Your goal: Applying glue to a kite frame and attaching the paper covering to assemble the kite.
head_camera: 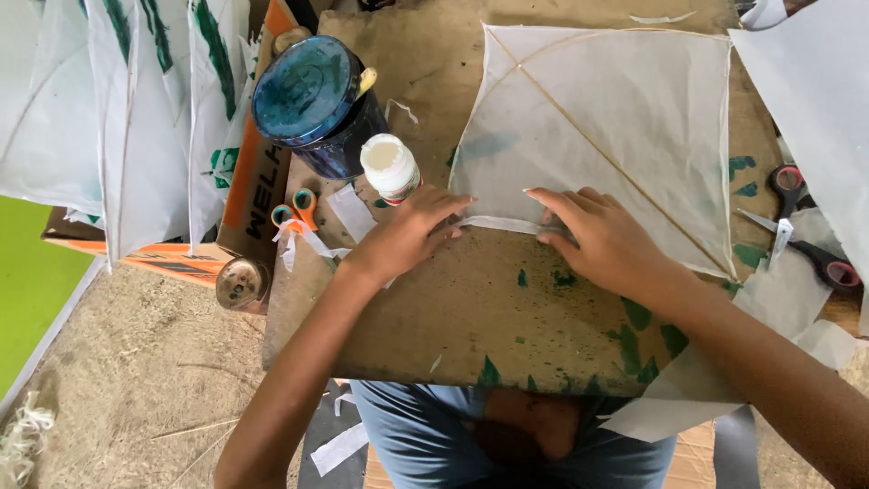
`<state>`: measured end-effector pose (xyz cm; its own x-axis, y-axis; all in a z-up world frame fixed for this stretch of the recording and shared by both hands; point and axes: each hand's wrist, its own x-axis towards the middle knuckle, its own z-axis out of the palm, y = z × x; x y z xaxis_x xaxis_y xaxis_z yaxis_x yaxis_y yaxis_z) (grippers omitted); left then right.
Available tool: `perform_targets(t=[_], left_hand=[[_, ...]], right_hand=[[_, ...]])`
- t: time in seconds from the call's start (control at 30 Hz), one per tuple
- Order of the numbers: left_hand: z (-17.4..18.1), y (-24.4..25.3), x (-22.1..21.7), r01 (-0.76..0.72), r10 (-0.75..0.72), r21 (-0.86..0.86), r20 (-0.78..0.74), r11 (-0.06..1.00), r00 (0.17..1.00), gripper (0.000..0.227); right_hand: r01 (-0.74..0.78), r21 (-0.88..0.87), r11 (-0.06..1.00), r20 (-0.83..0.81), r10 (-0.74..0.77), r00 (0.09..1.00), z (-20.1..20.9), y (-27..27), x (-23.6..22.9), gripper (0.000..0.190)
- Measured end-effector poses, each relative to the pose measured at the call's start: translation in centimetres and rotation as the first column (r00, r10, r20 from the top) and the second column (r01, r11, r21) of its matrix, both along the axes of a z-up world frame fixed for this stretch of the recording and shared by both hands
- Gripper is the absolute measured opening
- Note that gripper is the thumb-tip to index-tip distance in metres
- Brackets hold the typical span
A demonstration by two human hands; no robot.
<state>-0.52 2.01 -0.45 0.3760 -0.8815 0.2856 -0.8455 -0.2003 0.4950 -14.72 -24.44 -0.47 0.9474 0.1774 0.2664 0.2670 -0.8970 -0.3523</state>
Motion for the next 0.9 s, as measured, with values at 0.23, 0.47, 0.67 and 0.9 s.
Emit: perform_targets(t=[0.23, 0.47, 0.67, 0.9], left_hand=[[0.0, 0.2, -0.4, -0.006, 0.007, -0.037, 0.029, 0.999, 1.000, 0.041], [-0.3, 0.8, -0.9, -0.055, 0.058, -0.107, 0.022, 0.993, 0.998, 0.041], [-1.4, 1.2, -1.3, -0.110, 0.125, -0.129, 0.107, 0.985, 0.986, 0.037], [-2.4, 0.5, -2.1, -0.164, 0.191, -0.163, 0.171, 0.973, 0.967, 0.029]], right_hand=[[-0.007, -0.039, 0.999, 0.018, 0.008, 1.000, 1.0, 0.3, -0.3, 0.058], [0.004, -0.084, 0.996, 0.031, -0.001, 1.000, 1.2, 2.1, 0.7, 0.057], [-0.011, -0.079, 0.997, 0.044, 0.015, 0.999, 0.2, 2.6, 2.0, 0.057], [-0.009, -0.095, 0.995, 0.020, 0.011, 1.000, 0.5, 2.6, 1.5, 0.055]])
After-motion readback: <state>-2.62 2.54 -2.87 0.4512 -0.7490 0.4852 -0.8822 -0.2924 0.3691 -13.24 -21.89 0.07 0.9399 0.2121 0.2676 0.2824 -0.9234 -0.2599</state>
